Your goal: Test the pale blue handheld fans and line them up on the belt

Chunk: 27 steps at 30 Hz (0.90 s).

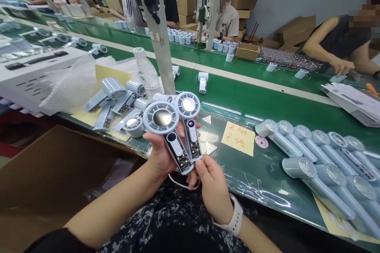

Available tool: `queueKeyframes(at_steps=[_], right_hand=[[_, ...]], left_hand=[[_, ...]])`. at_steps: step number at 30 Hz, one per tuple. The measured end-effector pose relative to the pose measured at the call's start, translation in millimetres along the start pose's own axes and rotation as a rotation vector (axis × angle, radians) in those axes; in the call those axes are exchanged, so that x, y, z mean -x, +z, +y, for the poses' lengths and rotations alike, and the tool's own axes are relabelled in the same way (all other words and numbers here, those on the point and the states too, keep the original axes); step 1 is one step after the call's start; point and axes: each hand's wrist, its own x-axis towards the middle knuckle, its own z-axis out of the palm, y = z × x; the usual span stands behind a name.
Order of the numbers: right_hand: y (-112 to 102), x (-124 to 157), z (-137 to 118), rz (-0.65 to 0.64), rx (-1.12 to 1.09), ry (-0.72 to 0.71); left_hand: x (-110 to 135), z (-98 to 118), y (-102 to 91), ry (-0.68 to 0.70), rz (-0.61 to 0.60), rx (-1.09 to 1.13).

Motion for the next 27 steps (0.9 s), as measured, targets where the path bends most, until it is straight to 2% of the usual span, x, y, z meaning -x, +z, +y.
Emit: queueKeyframes(at_steps=[4, 7, 9, 10, 12, 14, 16, 19, 22, 27], right_hand=[[-16.6, -2.5, -8.6, -0.035, 0.274, -0.184], [-28.4, -6.3, -12.4, 0.145, 0.472, -0.284], [-34.0, -10.5, -12.7, 0.231, 0.522, -0.281], [-36.3, -12.9, -12.5, 0.196, 0.481, -0.268], [-40.5, -18.0, -12.0, 0.03, 0.302, -0.227], [-44.5, -22.0, -11.8, -0.083, 0.116, -0.205], [-48.4, -23.7, -11.8, -0.058, 0.011, -0.193], [-52.9, -21.3, -11.8, 0.029, -0.049, -0.152], [-54.9, -16.4, -12.3, 0.022, -0.111, -0.115], [-53.8, -13.9, -11.9, -0.04, -0.209, -0.121]], left_hand=[[-2.2, 1.4, -5.2, 0.012, 0.015, -0.03], [1.4, 4.8, -7.6, 0.046, 0.029, -0.078], [7.6, 6.9, -9.5, -0.004, -0.037, -0.149], [11.2, 7.5, -11.0, -0.046, -0.096, -0.205], [17.1, 7.4, -15.1, -0.135, -0.225, -0.341], [19.0, 5.4, -20.7, -0.178, -0.266, -0.451], [16.3, 2.2, -26.6, -0.201, -0.208, -0.432], [9.9, -0.7, -32.1, -0.26, -0.119, -0.275], [9.4, 1.2, -30.3, -0.308, -0.15, -0.18], [16.1, 4.1, -20.9, -0.296, -0.216, -0.144]])
